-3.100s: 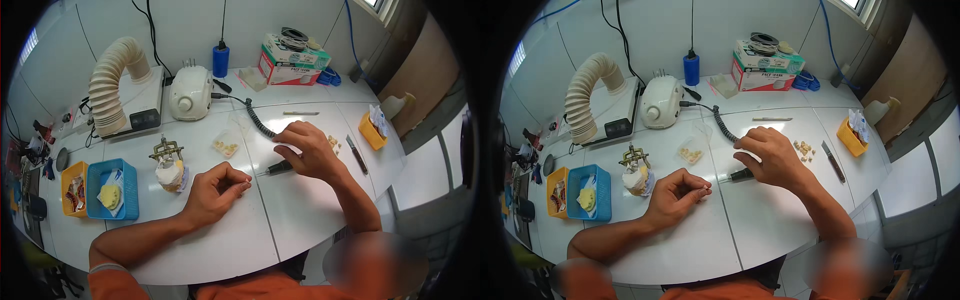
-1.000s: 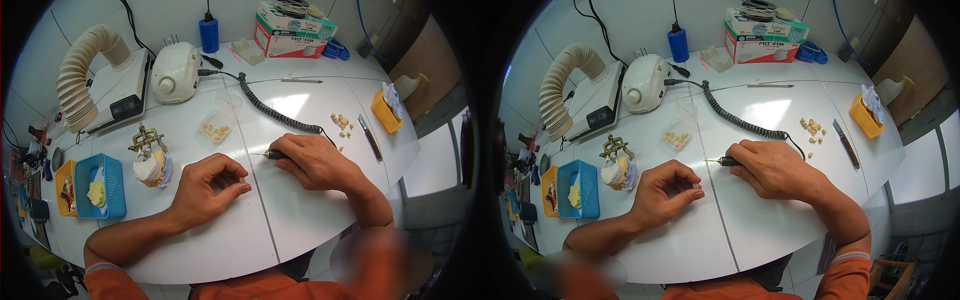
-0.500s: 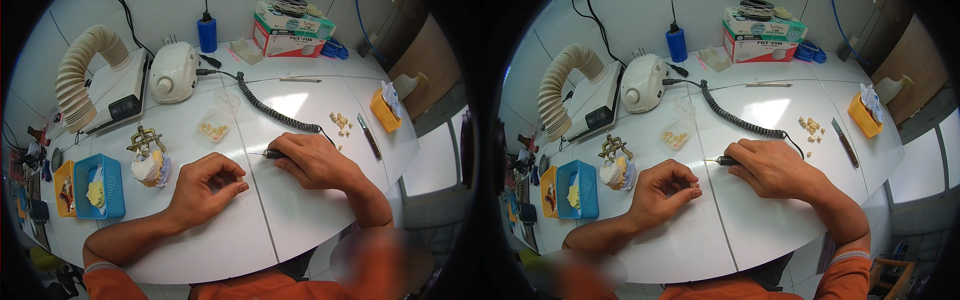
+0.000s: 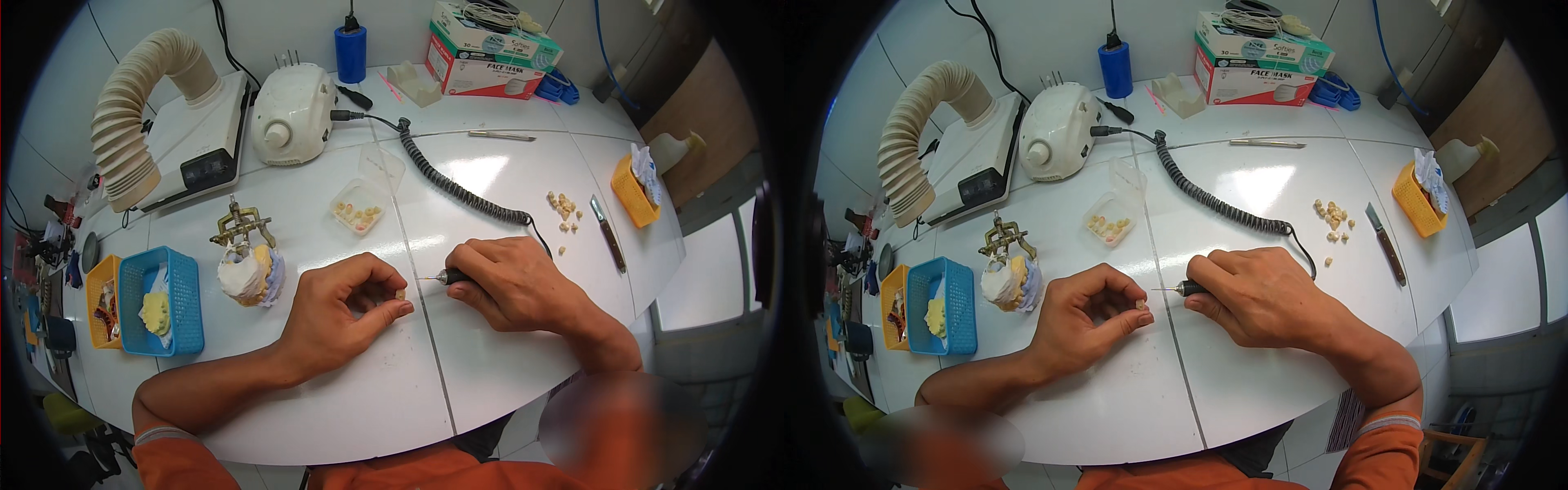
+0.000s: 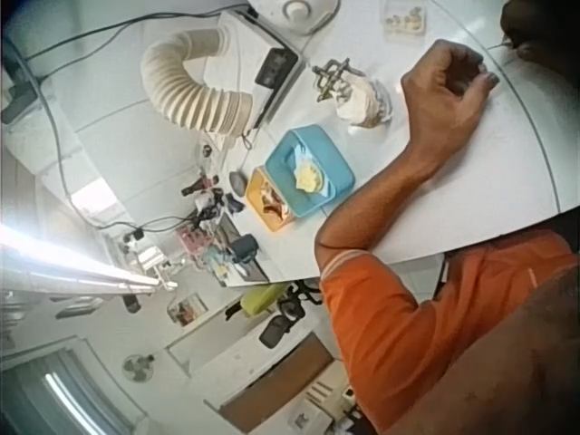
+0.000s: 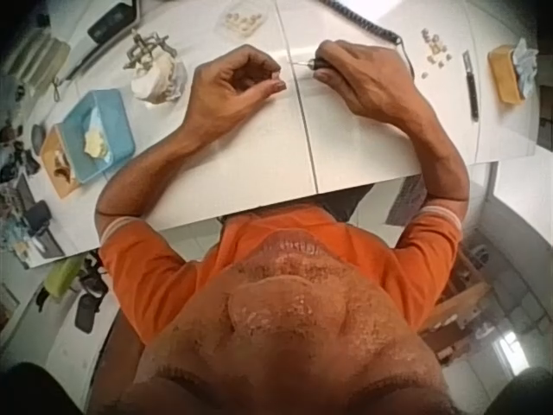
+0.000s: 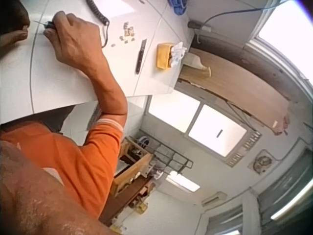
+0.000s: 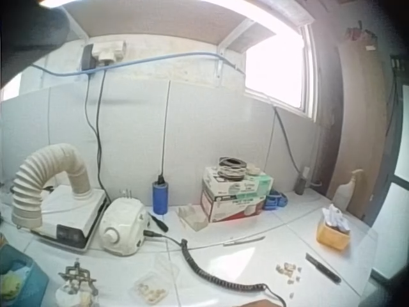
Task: The recorder is polishing a dental crown or prosthetic component using a handheld micromotor rotary tool at a laboratory bench.
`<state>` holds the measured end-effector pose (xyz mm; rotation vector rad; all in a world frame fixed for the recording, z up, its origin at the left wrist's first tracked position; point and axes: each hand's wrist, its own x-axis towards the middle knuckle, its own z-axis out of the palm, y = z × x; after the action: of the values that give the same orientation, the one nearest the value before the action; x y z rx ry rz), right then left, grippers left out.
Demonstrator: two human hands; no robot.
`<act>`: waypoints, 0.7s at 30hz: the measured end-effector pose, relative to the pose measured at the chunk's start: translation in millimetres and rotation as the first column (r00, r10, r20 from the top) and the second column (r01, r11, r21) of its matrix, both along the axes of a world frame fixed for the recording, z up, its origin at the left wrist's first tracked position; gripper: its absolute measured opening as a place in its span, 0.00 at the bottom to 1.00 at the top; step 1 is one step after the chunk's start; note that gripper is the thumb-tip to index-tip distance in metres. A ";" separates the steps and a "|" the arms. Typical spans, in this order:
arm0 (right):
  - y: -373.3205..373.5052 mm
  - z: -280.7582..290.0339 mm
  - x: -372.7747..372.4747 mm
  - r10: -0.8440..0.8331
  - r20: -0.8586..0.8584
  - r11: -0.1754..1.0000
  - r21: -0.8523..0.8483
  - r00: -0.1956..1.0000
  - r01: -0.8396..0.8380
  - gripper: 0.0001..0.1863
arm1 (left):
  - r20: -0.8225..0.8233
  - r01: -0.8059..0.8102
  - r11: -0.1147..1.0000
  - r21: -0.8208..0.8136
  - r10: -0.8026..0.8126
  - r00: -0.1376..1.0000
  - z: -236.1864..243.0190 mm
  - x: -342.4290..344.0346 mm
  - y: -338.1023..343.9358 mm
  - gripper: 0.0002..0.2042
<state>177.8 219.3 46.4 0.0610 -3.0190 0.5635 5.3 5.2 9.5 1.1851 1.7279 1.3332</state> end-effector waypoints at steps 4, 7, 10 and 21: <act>-3.5 1.5 0.7 0.012 -0.006 1.000 -0.018 1.000 -0.013 0.14 | -0.056 0.022 1.000 0.008 -0.021 0.998 2.2 -0.5 0.3 0.10; -8.4 2.8 1.9 0.019 0.011 0.999 -0.030 1.000 -0.019 0.14 | -0.063 0.026 1.000 -0.002 -0.026 0.998 5.9 -0.1 -0.3 0.10; -14.6 0.7 4.1 0.014 0.007 0.999 -0.039 1.000 -0.014 0.14 | -0.053 0.038 0.999 0.002 -0.038 0.998 3.1 -0.1 -0.1 0.10; -18.2 4.8 3.8 -0.021 0.079 0.998 -0.055 0.997 0.025 0.14 | -0.052 0.052 0.998 0.026 -0.051 0.997 2.0 -1.3 -1.8 0.10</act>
<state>181.6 201.1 51.2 0.0012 -3.0733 0.6634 4.1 3.4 11.5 1.2809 1.7078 1.3107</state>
